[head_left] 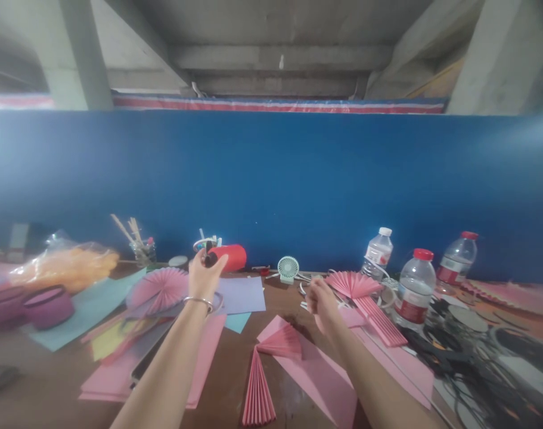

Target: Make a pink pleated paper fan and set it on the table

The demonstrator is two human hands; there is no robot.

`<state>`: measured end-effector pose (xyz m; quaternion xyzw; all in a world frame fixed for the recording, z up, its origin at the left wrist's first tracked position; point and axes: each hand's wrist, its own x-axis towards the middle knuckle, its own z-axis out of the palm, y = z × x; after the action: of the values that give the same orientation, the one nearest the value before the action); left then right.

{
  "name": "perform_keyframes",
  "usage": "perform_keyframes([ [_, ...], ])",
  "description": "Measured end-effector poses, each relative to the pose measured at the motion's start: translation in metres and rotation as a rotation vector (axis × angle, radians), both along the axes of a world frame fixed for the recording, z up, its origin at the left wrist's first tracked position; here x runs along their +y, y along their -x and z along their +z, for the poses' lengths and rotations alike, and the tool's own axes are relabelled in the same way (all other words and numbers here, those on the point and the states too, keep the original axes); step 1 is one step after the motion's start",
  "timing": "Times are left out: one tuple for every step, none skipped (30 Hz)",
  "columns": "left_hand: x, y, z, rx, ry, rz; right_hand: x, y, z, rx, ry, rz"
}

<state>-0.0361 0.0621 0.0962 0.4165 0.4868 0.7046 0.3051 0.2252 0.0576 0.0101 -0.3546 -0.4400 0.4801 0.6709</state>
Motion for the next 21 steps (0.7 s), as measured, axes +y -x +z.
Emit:
perform_keyframes([
  [0.000, -0.001, 0.001, -0.106, -0.037, -0.059, -0.004, 0.003, -0.002, -0.053, -0.001, -0.001],
  [-0.001, -0.002, 0.003, -0.212, -0.070, -0.127, -0.007, 0.006, -0.005, -0.139, -0.006, -0.008],
  [-0.002, -0.003, 0.004, -0.304, -0.091, -0.201, -0.009, 0.009, -0.007, -0.253, -0.005, -0.014],
  [-0.003, -0.003, 0.005, -0.368, -0.087, -0.278, -0.010, 0.010, -0.009, -0.376, 0.005, -0.017],
  [-0.005, -0.001, 0.005, -0.398, -0.062, -0.340, -0.010, 0.009, -0.011, -0.489, 0.022, -0.014],
  [-0.006, 0.000, 0.006, -0.397, -0.028, -0.387, -0.009, 0.008, -0.012, -0.573, 0.045, -0.008],
  [-0.009, 0.003, 0.007, -0.374, 0.010, -0.440, -0.006, 0.005, -0.012, -0.611, 0.070, 0.002],
  [-0.011, 0.006, 0.008, -0.341, 0.043, -0.492, -0.003, 0.001, -0.011, -0.596, 0.095, 0.013],
  [-0.013, 0.010, 0.009, -0.308, 0.070, -0.541, 0.000, -0.003, -0.009, -0.557, 0.114, 0.018],
  [-0.016, 0.013, 0.009, -0.275, 0.088, -0.584, 0.004, -0.007, -0.007, -0.509, 0.128, 0.022],
  [-0.018, 0.016, 0.010, -0.230, 0.104, -0.621, 0.007, -0.010, -0.004, -0.457, 0.143, 0.031],
  [-0.020, 0.019, 0.010, -0.165, 0.130, -0.653, 0.009, -0.014, -0.002, -0.398, 0.160, 0.045],
  [-0.021, 0.020, 0.010, -0.081, 0.166, -0.665, 0.011, -0.016, -0.001, -0.334, 0.174, 0.060],
  [-0.021, 0.022, 0.010, 0.029, 0.205, -0.648, 0.012, -0.018, 0.000, -0.268, 0.187, 0.073],
  [-0.021, 0.023, 0.009, 0.147, 0.241, -0.609, 0.013, -0.020, 0.000, -0.200, 0.198, 0.082],
  [-0.019, 0.024, 0.008, 0.252, 0.264, -0.552, 0.014, -0.021, -0.001, -0.131, 0.208, 0.083],
  [-0.017, 0.025, 0.007, 0.332, 0.276, -0.489, 0.015, -0.022, -0.002, -0.063, 0.216, 0.077],
  [-0.014, 0.026, 0.005, 0.392, 0.275, -0.422, 0.015, -0.023, -0.004, 0.003, 0.222, 0.067],
  [-0.011, 0.026, 0.003, 0.434, 0.266, -0.354, 0.016, -0.024, -0.006, 0.064, 0.225, 0.056],
  [-0.008, 0.027, 0.000, 0.457, 0.258, -0.299, 0.016, -0.025, -0.008, 0.120, 0.228, 0.046],
  [-0.005, 0.027, -0.002, 0.470, 0.249, -0.248, 0.017, -0.026, -0.009, 0.169, 0.229, 0.038],
])
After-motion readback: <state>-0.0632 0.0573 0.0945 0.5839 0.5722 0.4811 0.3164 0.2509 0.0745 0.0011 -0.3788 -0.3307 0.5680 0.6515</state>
